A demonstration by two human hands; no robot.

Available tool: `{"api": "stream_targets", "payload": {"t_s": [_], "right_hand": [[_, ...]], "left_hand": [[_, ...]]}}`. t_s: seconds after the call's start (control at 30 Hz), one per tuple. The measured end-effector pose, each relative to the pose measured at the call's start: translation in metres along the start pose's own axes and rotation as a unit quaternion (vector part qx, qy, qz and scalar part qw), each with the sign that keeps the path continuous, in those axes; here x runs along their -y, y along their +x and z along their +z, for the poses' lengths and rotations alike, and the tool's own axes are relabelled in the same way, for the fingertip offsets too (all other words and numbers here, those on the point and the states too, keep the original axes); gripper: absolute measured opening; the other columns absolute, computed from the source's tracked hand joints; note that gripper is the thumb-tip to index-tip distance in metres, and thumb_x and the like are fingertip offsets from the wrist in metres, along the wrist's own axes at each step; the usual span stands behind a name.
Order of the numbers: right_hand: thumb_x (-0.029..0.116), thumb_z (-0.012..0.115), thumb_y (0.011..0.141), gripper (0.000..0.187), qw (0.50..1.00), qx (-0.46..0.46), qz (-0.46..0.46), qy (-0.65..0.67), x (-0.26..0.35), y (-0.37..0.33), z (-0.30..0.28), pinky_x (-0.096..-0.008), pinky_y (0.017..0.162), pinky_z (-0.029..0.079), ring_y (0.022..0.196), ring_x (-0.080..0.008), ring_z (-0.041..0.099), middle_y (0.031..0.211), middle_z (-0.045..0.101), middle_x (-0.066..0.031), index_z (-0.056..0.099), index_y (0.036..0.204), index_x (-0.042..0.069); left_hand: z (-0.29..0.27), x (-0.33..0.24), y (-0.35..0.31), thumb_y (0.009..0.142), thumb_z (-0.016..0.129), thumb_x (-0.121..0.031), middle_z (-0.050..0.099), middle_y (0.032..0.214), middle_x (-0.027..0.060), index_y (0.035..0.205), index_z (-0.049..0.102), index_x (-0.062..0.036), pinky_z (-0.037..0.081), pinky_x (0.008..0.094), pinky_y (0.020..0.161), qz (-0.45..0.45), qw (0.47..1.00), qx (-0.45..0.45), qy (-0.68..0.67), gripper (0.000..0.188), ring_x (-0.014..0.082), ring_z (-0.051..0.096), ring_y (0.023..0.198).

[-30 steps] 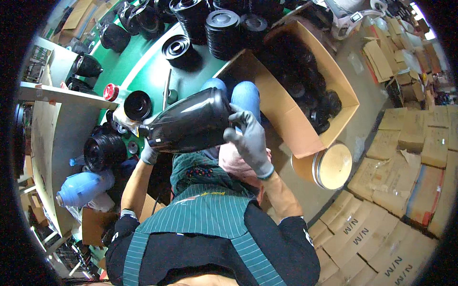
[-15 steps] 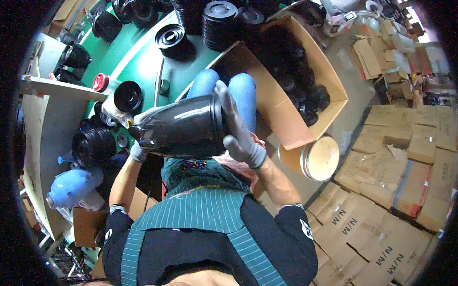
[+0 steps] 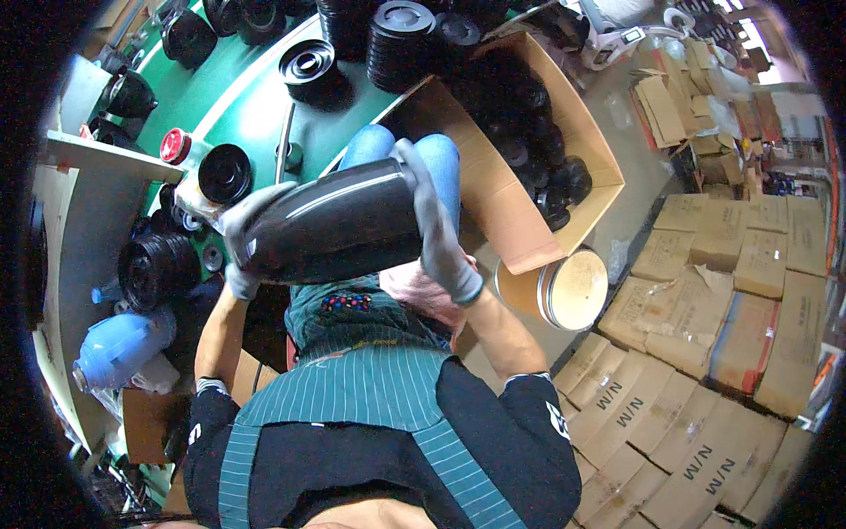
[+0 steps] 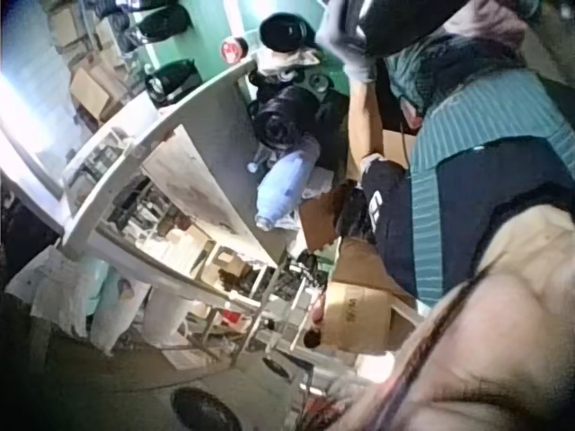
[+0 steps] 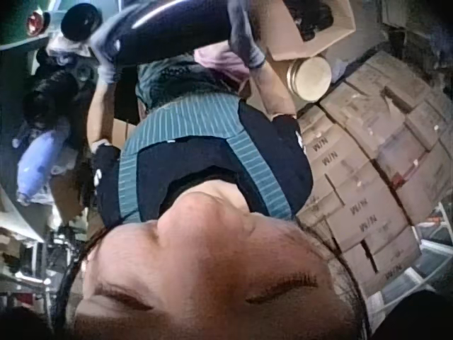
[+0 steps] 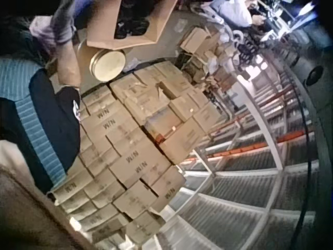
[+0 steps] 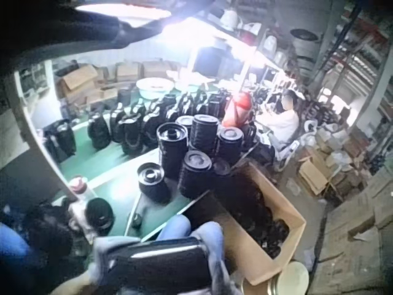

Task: The person sits on the floor and repeatedly picks up black kettle bodies and lids from a green table. They insert a metal rod into the kettle body, then attach the lid and place the assembled unit into a cardboard box. The process is repeated for multiple units.

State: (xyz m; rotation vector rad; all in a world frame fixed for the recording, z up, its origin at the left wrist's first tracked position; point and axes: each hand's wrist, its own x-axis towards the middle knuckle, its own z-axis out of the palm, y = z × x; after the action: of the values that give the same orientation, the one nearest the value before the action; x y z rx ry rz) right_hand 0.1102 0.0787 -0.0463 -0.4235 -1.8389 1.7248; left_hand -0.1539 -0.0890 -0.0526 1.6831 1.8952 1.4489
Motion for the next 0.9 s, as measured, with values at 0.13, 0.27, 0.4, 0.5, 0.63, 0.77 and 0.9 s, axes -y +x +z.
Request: {"api": "stream_targets", "payload": {"t_s": [0.13, 0.27, 0.4, 0.5, 0.63, 0.77, 0.9], "right_hand": [[0.04, 0.022, 0.122, 0.062, 0.976, 0.082, 0.199, -0.043, 0.026, 0.013, -0.018, -0.0337, 0.131, 0.025, 0.156, -0.0247, 0.039, 0.168, 0.042, -0.0168, 0.034, 0.167, -0.001], [0.063, 0.03, 0.114, 0.087, 0.985, 0.028, -0.033, -0.166, 0.033, 0.002, -0.003, -0.0405, 0.133, 0.016, 0.165, -0.0333, 0.022, 0.178, 0.02, -0.0243, 0.017, 0.173, 0.0], [0.072, 0.035, 0.109, 0.101, 0.989, 0.031, -0.089, -0.118, 0.03, -0.012, -0.005, -0.0463, 0.134, 0.01, 0.167, -0.0369, 0.014, 0.18, 0.012, -0.0255, 0.004, 0.174, 0.0], [0.049, 0.022, 0.119, 0.074, 0.999, -0.018, 0.013, 0.046, 0.02, -0.018, -0.004, -0.0406, 0.135, 0.01, 0.167, -0.0292, 0.015, 0.181, 0.015, -0.0198, 0.009, 0.173, 0.0], [0.044, 0.033, 0.12, 0.062, 0.97, -0.102, 0.204, 0.085, -0.047, -0.037, -0.045, -0.0369, 0.132, 0.028, 0.155, -0.0254, 0.038, 0.172, 0.036, -0.0112, 0.026, 0.171, 0.009], [0.052, 0.042, 0.117, 0.065, 0.965, -0.152, 0.195, 0.084, -0.056, -0.044, -0.082, -0.0347, 0.129, 0.035, 0.15, -0.0231, 0.048, 0.164, 0.052, -0.0075, 0.043, 0.166, 0.01], [0.037, 0.052, 0.114, 0.059, 0.986, -0.07, 0.125, 0.08, 0.005, -0.002, -0.095, -0.0363, 0.127, 0.036, 0.145, -0.0238, 0.054, 0.154, 0.059, -0.0132, 0.051, 0.156, -0.004]], "left_hand": [[-0.009, -0.012, 0.015, 0.085, 0.073, -0.02, 0.08, 0.11, 0.0187, 0.121, 0.079, -0.0006, 0.062, 0.0398, 0.091, 0.091, 0.991, 0.023, 0.09, 0.042, 0.0342, 0.08, 0.099], [0.016, 0.039, -0.024, 0.086, 0.075, -0.017, 0.081, 0.111, 0.0158, 0.122, 0.078, 0.0022, 0.06, 0.0359, 0.093, -0.157, 0.975, -0.003, -0.156, 0.04, 0.0251, 0.079, 0.099], [0.034, 0.042, -0.052, 0.084, 0.078, -0.017, 0.081, 0.114, 0.0145, 0.126, 0.076, 0.003, 0.06, 0.036, 0.094, -0.213, 0.933, -0.02, -0.29, 0.047, 0.0216, 0.078, 0.101], [0.015, 0.01, -0.011, 0.08, 0.083, -0.02, 0.08, 0.114, 0.0167, 0.128, 0.074, 0.0029, 0.06, 0.037, 0.094, -0.146, 0.983, 0.029, -0.104, 0.054, 0.0245, 0.078, 0.103], [0.021, -0.048, 0.031, 0.077, 0.086, -0.029, 0.078, 0.113, 0.0231, 0.124, 0.077, -0.0012, 0.061, 0.0448, 0.093, 0.094, 0.985, 0.046, 0.134, 0.056, 0.04, 0.077, 0.104], [0.07, -0.037, 0.009, 0.084, 0.08, -0.03, 0.077, 0.119, 0.022, 0.128, 0.074, -0.0014, 0.059, 0.0484, 0.099, 0.073, 0.995, -0.007, 0.068, 0.053, 0.0437, 0.076, 0.108], [0.111, -0.009, -0.037, 0.077, 0.084, -0.014, 0.069, 0.135, 0.0236, 0.145, 0.063, -0.0023, 0.055, 0.0514, 0.108, 0.093, 0.99, 0.017, 0.108, 0.073, 0.044, 0.068, 0.125]]}}
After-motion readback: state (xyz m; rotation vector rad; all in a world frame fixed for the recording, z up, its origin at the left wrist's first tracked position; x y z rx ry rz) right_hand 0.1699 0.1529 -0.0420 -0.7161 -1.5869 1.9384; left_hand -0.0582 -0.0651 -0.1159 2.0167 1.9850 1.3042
